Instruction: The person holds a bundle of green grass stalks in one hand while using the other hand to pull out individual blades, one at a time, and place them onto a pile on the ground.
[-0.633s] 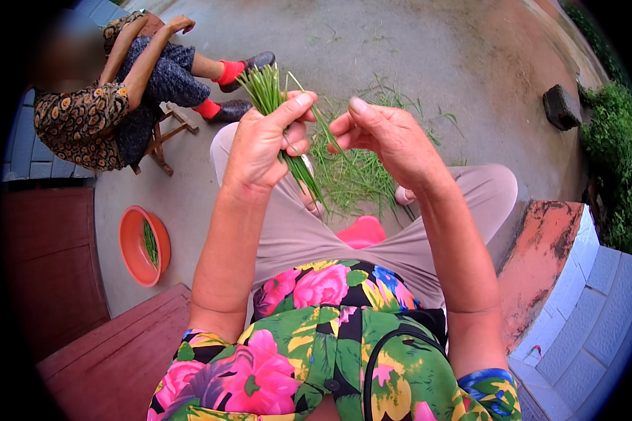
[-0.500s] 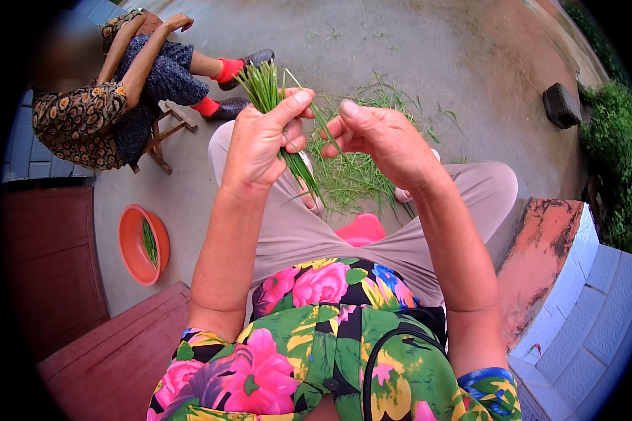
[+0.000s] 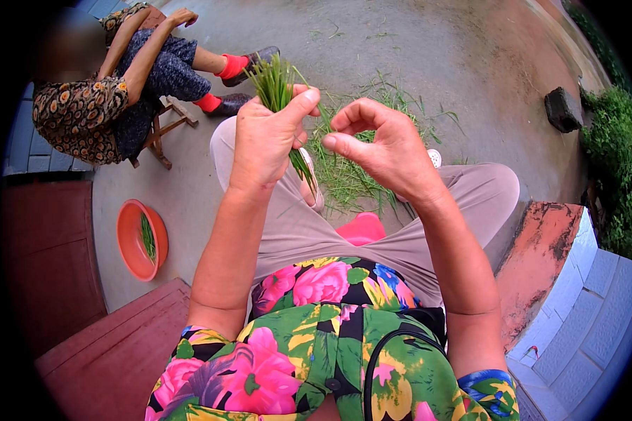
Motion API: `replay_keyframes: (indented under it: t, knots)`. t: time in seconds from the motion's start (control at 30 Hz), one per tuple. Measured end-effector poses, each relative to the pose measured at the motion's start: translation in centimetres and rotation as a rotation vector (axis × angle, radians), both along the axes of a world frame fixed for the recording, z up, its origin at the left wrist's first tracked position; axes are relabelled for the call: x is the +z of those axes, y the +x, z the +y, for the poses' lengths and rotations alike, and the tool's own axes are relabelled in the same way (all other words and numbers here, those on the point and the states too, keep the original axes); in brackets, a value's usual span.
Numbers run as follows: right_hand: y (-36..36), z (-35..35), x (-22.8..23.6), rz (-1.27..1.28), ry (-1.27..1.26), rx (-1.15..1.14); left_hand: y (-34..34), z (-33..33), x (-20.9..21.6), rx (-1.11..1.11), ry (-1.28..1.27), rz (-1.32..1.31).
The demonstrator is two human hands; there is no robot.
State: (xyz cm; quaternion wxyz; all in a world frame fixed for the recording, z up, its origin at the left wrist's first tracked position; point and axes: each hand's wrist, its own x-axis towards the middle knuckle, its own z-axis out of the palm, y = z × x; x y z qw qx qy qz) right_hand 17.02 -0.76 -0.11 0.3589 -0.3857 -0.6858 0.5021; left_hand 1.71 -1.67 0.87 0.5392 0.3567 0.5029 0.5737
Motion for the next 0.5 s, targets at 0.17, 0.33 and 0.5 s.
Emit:
replay_keyframes:
  t: [0.17,0.33,0.5]
  knots:
    - [0.29,0.07,-0.17,0.04,-0.061,-0.074,0.35,0.04,0.36,-0.001,0.007,0.032]
    - [0.21,0.19,-0.28,0.053,-0.089,-0.046,0.29,-0.16,0.41,0.028,0.023,0.042]
    - [0.27,0.69,-0.68,0.21,-0.266,0.001,0.22,-0.22,0.65,0.026,0.037,0.008]
